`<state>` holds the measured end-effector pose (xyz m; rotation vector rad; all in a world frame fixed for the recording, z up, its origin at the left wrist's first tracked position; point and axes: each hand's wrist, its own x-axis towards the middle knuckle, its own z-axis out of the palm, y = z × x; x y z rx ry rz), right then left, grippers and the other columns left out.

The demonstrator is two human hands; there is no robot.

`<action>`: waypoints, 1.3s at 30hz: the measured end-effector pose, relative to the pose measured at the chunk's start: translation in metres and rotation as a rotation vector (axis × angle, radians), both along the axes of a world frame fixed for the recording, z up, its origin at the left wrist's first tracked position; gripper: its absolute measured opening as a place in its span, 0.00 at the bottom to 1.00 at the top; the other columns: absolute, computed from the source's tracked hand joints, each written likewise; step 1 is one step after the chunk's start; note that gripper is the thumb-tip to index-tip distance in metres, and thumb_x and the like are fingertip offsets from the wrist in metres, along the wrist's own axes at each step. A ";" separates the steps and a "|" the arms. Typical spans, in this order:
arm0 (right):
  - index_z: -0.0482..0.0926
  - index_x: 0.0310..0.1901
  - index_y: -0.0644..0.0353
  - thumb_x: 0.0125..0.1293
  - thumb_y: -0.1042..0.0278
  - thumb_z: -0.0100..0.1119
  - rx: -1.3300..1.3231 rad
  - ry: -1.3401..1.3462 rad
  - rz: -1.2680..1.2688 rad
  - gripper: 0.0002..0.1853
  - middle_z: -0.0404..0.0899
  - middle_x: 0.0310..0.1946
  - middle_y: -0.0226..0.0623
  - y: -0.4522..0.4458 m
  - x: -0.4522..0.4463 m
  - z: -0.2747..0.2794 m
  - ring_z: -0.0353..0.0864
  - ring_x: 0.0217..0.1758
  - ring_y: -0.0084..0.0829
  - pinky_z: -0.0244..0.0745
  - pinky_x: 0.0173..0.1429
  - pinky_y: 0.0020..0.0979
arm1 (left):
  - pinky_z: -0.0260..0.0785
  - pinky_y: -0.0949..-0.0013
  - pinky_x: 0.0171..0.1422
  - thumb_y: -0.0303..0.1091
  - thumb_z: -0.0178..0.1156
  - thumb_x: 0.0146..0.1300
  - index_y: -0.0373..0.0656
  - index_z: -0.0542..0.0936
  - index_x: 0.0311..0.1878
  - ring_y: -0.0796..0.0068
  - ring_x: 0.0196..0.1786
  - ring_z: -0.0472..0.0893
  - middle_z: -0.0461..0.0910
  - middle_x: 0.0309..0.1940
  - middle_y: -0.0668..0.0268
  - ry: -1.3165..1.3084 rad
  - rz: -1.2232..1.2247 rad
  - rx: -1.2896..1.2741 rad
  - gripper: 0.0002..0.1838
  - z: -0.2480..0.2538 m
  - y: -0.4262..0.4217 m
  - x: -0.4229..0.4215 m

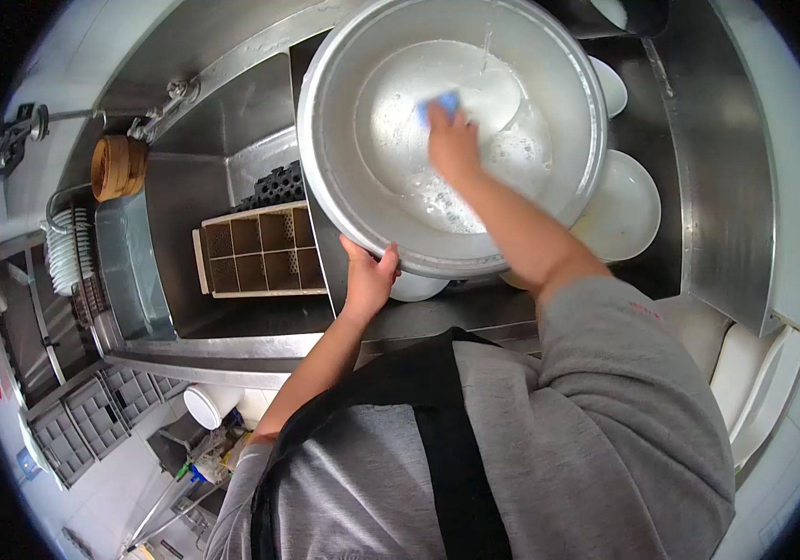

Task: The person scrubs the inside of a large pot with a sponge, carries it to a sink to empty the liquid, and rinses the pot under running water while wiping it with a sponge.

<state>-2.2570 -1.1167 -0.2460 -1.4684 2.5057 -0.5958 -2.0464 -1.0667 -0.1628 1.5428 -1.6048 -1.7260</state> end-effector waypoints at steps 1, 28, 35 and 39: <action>0.69 0.58 0.57 0.63 0.72 0.44 0.025 0.052 0.095 0.20 0.70 0.57 0.32 0.018 0.018 -0.021 0.68 0.56 0.44 0.63 0.54 0.50 | 0.71 0.67 0.30 0.26 0.57 0.60 0.36 0.52 0.48 0.68 0.28 0.77 0.74 0.33 0.53 -0.007 0.014 0.003 0.23 0.001 0.001 -0.001; 0.67 0.59 0.59 0.67 0.66 0.43 -0.007 0.140 -0.085 0.19 0.67 0.58 0.36 0.026 -0.054 -0.045 0.68 0.56 0.46 0.63 0.51 0.60 | 0.72 0.70 0.27 0.27 0.55 0.62 0.39 0.50 0.51 0.70 0.27 0.77 0.74 0.38 0.53 -0.017 -0.012 0.060 0.24 -0.005 0.004 -0.001; 0.68 0.60 0.58 0.63 0.67 0.48 -0.037 0.271 0.079 0.22 0.66 0.60 0.33 0.022 0.008 -0.056 0.66 0.57 0.47 0.64 0.51 0.57 | 0.71 0.69 0.26 0.27 0.56 0.62 0.39 0.50 0.51 0.72 0.25 0.76 0.74 0.37 0.53 0.000 -0.002 0.061 0.24 -0.001 0.005 -0.003; 0.66 0.62 0.60 0.64 0.71 0.46 0.003 0.225 0.364 0.23 0.58 0.67 0.31 0.023 0.041 -0.034 0.60 0.64 0.47 0.62 0.53 0.59 | 0.71 0.69 0.26 0.26 0.56 0.61 0.38 0.50 0.51 0.71 0.25 0.76 0.74 0.37 0.52 -0.008 0.004 0.064 0.24 -0.007 0.003 0.000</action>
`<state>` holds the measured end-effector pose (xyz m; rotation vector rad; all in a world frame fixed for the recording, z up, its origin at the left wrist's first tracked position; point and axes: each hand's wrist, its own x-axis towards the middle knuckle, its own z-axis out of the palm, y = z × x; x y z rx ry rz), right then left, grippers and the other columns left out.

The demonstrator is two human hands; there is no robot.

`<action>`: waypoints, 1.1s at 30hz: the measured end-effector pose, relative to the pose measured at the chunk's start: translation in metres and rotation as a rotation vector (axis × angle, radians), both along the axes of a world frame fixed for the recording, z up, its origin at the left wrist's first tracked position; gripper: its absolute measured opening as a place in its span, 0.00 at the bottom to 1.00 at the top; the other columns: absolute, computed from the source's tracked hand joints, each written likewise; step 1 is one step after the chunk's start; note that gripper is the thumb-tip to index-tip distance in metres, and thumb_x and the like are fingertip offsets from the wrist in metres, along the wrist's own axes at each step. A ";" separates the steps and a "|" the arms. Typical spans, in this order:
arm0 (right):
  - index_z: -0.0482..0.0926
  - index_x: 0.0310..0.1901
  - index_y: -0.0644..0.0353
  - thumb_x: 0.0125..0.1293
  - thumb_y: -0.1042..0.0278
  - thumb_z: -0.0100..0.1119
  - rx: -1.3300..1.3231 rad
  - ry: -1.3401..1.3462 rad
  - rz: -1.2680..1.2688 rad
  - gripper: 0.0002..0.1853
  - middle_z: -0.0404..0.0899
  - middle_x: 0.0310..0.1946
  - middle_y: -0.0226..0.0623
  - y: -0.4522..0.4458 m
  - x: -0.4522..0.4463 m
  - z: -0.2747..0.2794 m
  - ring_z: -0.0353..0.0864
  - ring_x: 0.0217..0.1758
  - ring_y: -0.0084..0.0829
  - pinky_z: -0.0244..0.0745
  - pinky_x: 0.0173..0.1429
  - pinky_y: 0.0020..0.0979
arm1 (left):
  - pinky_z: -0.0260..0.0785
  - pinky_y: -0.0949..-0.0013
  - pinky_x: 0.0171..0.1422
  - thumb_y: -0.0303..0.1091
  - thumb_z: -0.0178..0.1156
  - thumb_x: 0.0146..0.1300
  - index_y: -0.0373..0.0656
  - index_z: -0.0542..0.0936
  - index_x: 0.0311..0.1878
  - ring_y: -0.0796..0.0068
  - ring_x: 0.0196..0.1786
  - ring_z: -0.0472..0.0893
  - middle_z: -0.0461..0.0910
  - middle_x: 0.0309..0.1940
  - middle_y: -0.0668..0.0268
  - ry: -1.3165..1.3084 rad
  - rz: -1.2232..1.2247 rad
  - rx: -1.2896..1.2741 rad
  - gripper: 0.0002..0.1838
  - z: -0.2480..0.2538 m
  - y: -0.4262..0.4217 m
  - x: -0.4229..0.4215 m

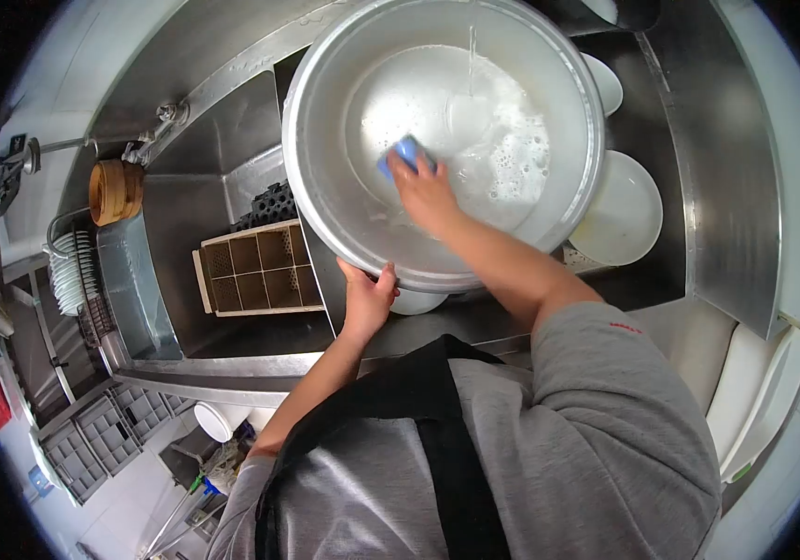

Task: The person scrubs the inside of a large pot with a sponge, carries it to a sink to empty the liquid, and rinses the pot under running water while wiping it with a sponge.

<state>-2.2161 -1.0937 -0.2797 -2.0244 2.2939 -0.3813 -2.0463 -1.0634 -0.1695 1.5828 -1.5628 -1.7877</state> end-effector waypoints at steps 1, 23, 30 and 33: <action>0.66 0.62 0.58 0.64 0.72 0.45 -0.056 -0.041 -0.071 0.23 0.59 0.66 0.32 -0.017 -0.009 0.001 0.61 0.64 0.46 0.62 0.53 0.59 | 0.69 0.71 0.24 0.27 0.55 0.62 0.40 0.49 0.52 0.74 0.23 0.75 0.73 0.34 0.56 -0.004 -0.012 -0.033 0.24 -0.006 0.000 0.002; 0.71 0.59 0.52 0.62 0.70 0.45 0.047 -0.035 0.041 0.22 0.64 0.63 0.30 -0.038 0.035 0.015 0.58 0.68 0.40 0.59 0.58 0.56 | 0.70 0.70 0.25 0.27 0.57 0.61 0.36 0.50 0.50 0.71 0.24 0.76 0.74 0.33 0.53 0.051 0.022 -0.081 0.25 -0.004 0.006 -0.006; 0.74 0.54 0.58 0.62 0.71 0.44 -0.021 -0.099 -0.282 0.19 0.66 0.62 0.31 -0.133 -0.018 0.053 0.60 0.65 0.40 0.59 0.57 0.56 | 0.71 0.69 0.27 0.26 0.58 0.59 0.34 0.51 0.48 0.68 0.26 0.78 0.74 0.35 0.50 0.019 -0.005 -0.074 0.25 -0.003 0.003 -0.005; 0.75 0.53 0.57 0.63 0.71 0.44 -0.017 -0.230 -0.295 0.17 0.64 0.63 0.28 -0.119 -0.005 0.049 0.60 0.65 0.41 0.58 0.59 0.58 | 0.70 0.71 0.25 0.27 0.57 0.61 0.37 0.51 0.49 0.72 0.25 0.76 0.73 0.35 0.54 0.043 -0.004 -0.103 0.24 -0.008 0.009 -0.005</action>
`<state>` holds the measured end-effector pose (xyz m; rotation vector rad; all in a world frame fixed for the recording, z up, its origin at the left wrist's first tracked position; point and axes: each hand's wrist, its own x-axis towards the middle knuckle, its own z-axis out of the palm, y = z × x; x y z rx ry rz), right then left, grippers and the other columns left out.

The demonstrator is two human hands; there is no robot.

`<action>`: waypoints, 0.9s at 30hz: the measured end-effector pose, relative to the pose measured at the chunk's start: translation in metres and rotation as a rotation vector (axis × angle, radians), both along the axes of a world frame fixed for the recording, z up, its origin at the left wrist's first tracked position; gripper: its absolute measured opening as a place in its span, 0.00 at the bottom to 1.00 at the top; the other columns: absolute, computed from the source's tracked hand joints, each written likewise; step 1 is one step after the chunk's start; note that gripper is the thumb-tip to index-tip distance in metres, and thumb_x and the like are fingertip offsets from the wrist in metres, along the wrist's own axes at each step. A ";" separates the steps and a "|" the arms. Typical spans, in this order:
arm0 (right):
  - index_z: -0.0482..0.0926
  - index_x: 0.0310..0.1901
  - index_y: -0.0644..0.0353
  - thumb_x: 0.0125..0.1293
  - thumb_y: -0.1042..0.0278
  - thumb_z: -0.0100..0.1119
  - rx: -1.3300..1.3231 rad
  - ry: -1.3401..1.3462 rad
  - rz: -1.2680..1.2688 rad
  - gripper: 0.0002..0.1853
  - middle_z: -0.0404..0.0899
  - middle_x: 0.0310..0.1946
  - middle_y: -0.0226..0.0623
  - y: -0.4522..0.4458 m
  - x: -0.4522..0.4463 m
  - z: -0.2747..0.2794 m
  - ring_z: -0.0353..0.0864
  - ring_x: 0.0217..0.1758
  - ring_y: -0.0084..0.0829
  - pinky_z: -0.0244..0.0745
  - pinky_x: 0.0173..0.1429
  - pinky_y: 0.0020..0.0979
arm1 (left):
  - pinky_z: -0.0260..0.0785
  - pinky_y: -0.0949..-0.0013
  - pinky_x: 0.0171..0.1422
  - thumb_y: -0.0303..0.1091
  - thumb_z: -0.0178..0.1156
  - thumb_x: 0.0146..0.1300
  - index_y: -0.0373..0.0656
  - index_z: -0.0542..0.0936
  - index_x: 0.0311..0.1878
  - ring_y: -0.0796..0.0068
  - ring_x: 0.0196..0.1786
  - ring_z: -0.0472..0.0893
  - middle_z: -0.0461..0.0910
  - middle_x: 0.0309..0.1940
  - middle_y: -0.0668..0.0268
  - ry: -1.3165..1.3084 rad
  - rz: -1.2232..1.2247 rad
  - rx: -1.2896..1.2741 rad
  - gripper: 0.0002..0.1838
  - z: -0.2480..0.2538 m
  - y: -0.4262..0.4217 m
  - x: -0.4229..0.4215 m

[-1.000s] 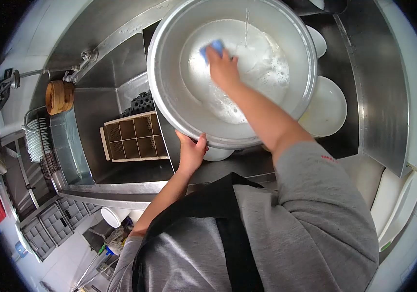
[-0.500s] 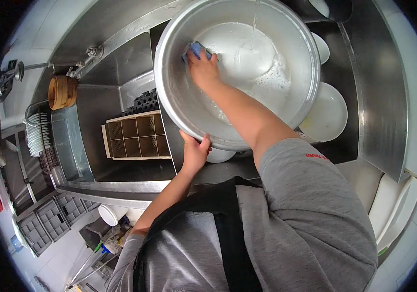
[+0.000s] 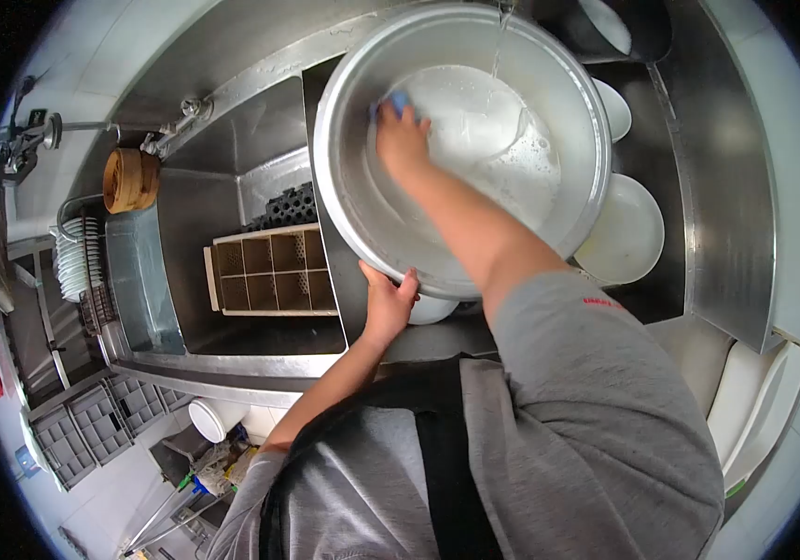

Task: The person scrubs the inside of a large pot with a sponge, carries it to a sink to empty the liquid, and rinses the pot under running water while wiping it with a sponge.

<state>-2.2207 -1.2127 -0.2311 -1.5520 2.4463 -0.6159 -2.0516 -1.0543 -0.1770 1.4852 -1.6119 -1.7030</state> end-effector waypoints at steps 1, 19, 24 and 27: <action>0.75 0.53 0.56 0.64 0.70 0.44 -0.020 -0.016 0.015 0.17 0.64 0.63 0.28 0.016 0.021 -0.015 0.60 0.65 0.42 0.57 0.60 0.59 | 0.69 0.73 0.23 0.27 0.56 0.62 0.40 0.50 0.49 0.76 0.23 0.74 0.72 0.35 0.57 0.026 0.010 -0.032 0.23 -0.002 0.000 -0.001; 0.63 0.63 0.61 0.67 0.62 0.40 0.387 -0.184 -0.409 0.25 0.64 0.59 0.55 0.180 -0.118 -0.079 0.65 0.60 0.52 0.59 0.64 0.52 | 0.70 0.70 0.26 0.25 0.56 0.62 0.36 0.49 0.51 0.71 0.25 0.77 0.74 0.31 0.54 0.025 -0.020 0.028 0.25 0.011 -0.004 -0.007; 0.59 0.65 0.63 0.68 0.65 0.36 0.906 0.238 0.451 0.24 0.56 0.64 0.61 0.164 0.012 -0.111 0.59 0.66 0.58 0.55 0.68 0.52 | 0.69 0.72 0.23 0.27 0.55 0.63 0.38 0.49 0.53 0.74 0.23 0.75 0.74 0.31 0.56 0.036 -0.006 0.021 0.26 0.009 -0.002 -0.006; 0.64 0.61 0.59 0.68 0.65 0.39 -0.039 -0.178 0.046 0.21 0.63 0.59 0.61 0.141 0.016 -0.086 0.64 0.60 0.62 0.60 0.64 0.51 | 0.70 0.71 0.25 0.25 0.55 0.62 0.36 0.49 0.53 0.72 0.24 0.77 0.74 0.34 0.54 -0.008 -0.026 0.110 0.26 0.011 -0.004 -0.003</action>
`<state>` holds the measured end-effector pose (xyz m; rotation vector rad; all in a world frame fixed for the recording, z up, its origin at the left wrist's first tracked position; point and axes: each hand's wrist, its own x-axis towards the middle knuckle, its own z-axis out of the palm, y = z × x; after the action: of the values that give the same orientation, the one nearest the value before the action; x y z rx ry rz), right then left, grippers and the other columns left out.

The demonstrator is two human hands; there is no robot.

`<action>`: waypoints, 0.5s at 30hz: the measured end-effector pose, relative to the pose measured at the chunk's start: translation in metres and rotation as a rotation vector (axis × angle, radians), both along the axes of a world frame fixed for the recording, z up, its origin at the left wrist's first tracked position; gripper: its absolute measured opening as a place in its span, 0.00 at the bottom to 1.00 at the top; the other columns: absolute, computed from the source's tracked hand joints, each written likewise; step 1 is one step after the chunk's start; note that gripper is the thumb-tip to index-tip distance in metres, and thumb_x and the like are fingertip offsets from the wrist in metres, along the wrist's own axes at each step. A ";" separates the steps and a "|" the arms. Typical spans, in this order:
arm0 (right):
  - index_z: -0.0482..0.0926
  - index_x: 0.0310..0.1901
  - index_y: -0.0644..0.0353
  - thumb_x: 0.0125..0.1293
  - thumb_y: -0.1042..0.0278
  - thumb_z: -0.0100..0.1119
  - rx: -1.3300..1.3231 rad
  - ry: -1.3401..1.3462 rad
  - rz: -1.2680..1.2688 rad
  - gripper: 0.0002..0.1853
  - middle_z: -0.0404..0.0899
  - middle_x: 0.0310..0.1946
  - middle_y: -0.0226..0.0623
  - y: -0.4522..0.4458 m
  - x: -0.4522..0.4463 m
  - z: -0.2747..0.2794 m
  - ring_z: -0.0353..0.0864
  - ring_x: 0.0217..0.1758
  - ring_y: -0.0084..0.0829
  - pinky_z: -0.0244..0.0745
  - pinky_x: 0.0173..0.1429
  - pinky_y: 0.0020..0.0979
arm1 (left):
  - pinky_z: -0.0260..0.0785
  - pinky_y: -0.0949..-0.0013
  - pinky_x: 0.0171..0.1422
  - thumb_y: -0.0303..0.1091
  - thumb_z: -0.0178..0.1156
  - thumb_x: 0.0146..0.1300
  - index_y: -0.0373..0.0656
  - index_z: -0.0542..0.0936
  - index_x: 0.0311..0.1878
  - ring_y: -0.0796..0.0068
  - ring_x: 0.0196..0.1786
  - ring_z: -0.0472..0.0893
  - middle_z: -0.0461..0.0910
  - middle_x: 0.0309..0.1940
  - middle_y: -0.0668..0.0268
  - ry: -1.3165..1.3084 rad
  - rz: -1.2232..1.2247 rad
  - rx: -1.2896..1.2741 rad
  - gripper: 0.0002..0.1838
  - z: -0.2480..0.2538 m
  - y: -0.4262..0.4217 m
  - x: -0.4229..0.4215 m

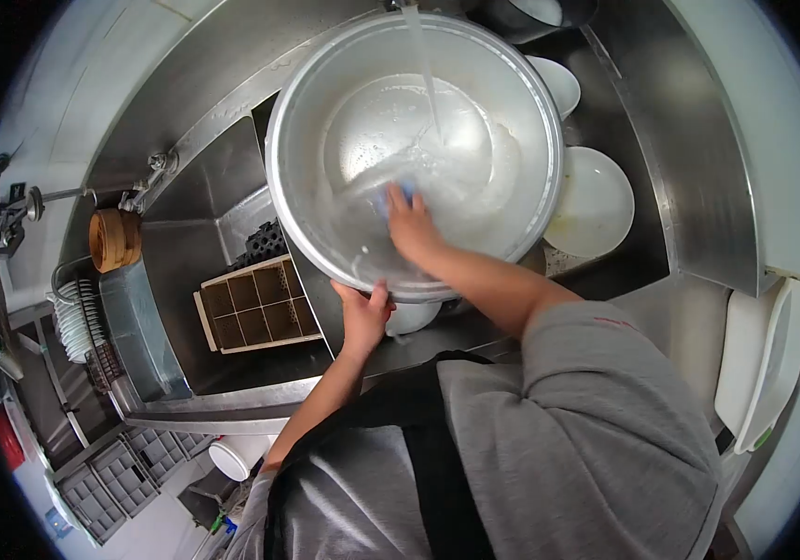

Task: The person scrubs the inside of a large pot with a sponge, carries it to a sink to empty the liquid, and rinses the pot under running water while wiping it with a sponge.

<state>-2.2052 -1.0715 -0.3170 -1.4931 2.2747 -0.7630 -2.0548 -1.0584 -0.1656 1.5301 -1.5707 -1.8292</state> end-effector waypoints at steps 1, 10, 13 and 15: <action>0.65 0.60 0.58 0.68 0.66 0.40 -0.138 0.087 -0.089 0.20 0.66 0.57 0.61 -0.019 -0.019 -0.008 0.66 0.57 0.63 0.62 0.61 0.51 | 0.68 0.72 0.22 0.27 0.54 0.63 0.40 0.48 0.53 0.74 0.23 0.75 0.73 0.33 0.55 0.014 -0.001 -0.049 0.25 -0.003 0.001 0.000; 0.72 0.53 0.74 0.62 0.70 0.46 0.386 0.827 -0.012 0.20 0.68 0.57 0.56 0.017 -0.046 -0.015 0.68 0.60 0.46 0.66 0.53 0.48 | 0.69 0.73 0.23 0.27 0.54 0.63 0.41 0.48 0.53 0.74 0.23 0.75 0.73 0.34 0.54 0.036 0.033 -0.062 0.25 0.001 0.002 -0.009; 0.76 0.49 0.70 0.60 0.71 0.47 0.083 0.878 0.007 0.18 0.72 0.53 0.51 -0.009 -0.074 0.006 0.69 0.57 0.45 0.65 0.51 0.52 | 0.66 0.74 0.20 0.29 0.53 0.65 0.44 0.48 0.54 0.75 0.21 0.73 0.72 0.31 0.58 0.028 0.021 -0.076 0.24 -0.003 0.005 -0.008; 0.79 0.42 0.67 0.59 0.70 0.48 0.393 0.511 -0.096 0.14 0.75 0.48 0.45 -0.034 -0.128 0.009 0.69 0.53 0.39 0.63 0.51 0.45 | 0.65 0.74 0.20 0.29 0.53 0.65 0.44 0.48 0.54 0.75 0.21 0.73 0.72 0.30 0.58 0.031 0.011 -0.097 0.24 0.001 0.005 -0.009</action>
<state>-2.3334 -1.1057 -0.3077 -1.5145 2.6653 0.0756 -2.0641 -1.0530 -0.1645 1.4580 -1.6088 -1.7354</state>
